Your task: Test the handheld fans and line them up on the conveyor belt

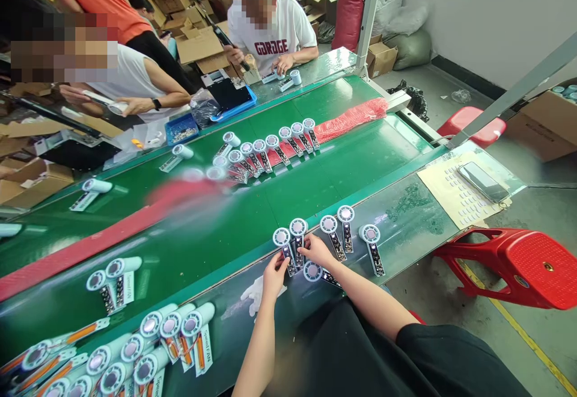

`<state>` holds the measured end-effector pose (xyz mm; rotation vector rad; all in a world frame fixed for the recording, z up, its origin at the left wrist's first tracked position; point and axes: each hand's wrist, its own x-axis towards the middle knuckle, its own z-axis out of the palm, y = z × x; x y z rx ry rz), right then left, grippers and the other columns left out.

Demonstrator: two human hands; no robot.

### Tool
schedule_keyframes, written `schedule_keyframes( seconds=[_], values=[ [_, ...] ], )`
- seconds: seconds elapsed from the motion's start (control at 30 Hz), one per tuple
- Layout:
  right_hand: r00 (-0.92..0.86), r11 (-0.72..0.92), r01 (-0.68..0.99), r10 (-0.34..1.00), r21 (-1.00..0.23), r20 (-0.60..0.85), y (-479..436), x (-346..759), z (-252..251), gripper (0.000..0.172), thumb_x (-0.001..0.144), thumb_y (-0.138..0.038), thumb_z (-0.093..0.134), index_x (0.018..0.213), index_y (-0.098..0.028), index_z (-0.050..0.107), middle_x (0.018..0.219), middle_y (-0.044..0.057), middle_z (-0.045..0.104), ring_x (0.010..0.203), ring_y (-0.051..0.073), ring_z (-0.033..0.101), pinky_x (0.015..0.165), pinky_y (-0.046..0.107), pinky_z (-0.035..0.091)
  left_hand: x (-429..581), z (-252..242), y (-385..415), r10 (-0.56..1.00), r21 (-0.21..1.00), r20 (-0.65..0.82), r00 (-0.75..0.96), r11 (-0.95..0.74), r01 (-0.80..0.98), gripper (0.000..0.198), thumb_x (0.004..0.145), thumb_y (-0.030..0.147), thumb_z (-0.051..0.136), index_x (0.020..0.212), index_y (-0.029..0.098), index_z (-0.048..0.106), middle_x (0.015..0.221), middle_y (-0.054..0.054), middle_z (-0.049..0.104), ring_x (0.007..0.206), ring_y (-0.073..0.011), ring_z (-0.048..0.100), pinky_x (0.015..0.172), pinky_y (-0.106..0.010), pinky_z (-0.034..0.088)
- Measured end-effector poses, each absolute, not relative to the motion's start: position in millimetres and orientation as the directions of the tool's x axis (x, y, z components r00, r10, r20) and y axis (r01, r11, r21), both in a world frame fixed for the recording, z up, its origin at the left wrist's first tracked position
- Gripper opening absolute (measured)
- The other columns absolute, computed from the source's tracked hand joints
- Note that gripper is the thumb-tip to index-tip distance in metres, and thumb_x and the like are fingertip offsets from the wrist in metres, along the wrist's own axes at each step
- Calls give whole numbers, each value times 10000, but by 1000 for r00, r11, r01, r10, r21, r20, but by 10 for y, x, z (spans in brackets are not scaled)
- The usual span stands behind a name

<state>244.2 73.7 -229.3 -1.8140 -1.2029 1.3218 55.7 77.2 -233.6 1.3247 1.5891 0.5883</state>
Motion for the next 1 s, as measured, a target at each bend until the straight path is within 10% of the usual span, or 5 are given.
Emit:
schedule_keyframes(
  seconds=[0.13,0.27,0.47,0.63,1.0],
  values=[
    [138,-406,347,914,-846,-382,682,2493,-2174,199,786,-239,699,937,-169,589,776,6,665,699,153,633,657,254,483,601,-2261,753,971,820,-236,-26,213,531,564,737,586,639,1090,147,670,996,-139,693,817,-239,664,759,-401,557],
    [252,-357,428,929,-830,-270,357,2805,-1939,145,887,-311,589,961,-186,587,801,23,651,745,174,602,717,291,482,808,-2055,687,994,781,-1,-107,68,621,504,788,561,612,1092,162,652,1156,-165,583,1119,-309,530,1005,-531,418],
    [488,-398,703,873,-590,-9,-77,3557,-1726,287,912,-427,542,1011,-162,592,1059,152,580,1039,310,472,918,460,368,1490,-1707,654,934,525,229,274,-356,773,516,769,413,733,1216,190,600,1319,-161,491,1307,-334,396,1111,-522,312],
    [477,-458,863,878,-214,46,46,3839,-1802,536,856,-402,649,1308,-178,469,1335,180,468,1260,339,352,994,500,285,1957,-1684,730,915,327,108,390,-403,855,854,701,496,775,1416,204,409,1498,-199,338,1430,-401,230,1108,-648,240],
    [476,-522,828,848,-205,-233,234,3867,-1868,705,779,-424,715,1370,-213,393,1425,169,390,1335,346,266,1051,565,227,2174,-1863,725,914,265,-61,401,-372,890,904,685,529,771,1452,243,385,1541,-177,304,1461,-415,147,1122,-696,137]
  ],
)
